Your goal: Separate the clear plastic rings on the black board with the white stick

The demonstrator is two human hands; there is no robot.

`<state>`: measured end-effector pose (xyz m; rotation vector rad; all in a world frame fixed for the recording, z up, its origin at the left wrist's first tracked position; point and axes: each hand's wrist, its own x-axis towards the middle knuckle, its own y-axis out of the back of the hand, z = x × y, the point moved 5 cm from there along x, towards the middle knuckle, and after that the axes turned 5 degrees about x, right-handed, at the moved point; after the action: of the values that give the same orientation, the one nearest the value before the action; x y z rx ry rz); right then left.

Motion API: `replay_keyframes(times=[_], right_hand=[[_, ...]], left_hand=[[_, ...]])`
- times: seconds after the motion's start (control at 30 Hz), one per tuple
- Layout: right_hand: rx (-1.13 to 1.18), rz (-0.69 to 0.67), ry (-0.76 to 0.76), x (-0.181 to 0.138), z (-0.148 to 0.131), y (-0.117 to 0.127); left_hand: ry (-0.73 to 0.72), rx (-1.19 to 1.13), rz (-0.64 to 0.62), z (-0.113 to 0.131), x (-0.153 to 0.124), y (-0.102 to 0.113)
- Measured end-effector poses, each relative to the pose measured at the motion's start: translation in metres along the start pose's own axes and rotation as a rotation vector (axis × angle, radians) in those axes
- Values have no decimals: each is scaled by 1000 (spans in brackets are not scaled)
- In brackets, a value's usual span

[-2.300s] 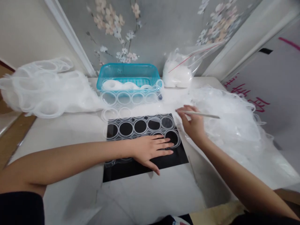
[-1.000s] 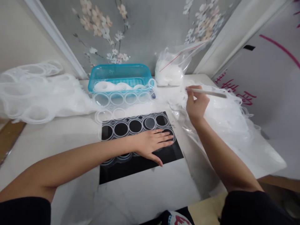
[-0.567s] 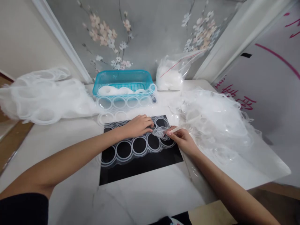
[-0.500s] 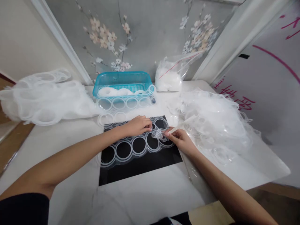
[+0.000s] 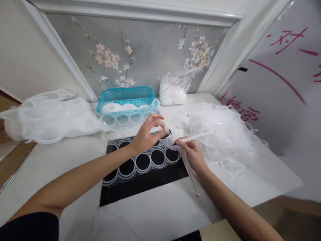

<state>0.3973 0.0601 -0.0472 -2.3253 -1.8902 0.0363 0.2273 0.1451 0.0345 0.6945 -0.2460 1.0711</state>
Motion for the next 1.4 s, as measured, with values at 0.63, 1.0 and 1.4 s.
replay_keyframes(times=[0.63, 1.0, 1.4], right_hand=[[-249, 46, 246, 8, -10, 25], [-721, -625, 196, -23, -15, -3], [-946, -562, 425, -37, -22, -7]], left_hand=[[-342, 589, -652, 87, 163, -116], [-165, 721, -520, -3, -84, 83], [-28, 656, -411, 23, -210, 122]])
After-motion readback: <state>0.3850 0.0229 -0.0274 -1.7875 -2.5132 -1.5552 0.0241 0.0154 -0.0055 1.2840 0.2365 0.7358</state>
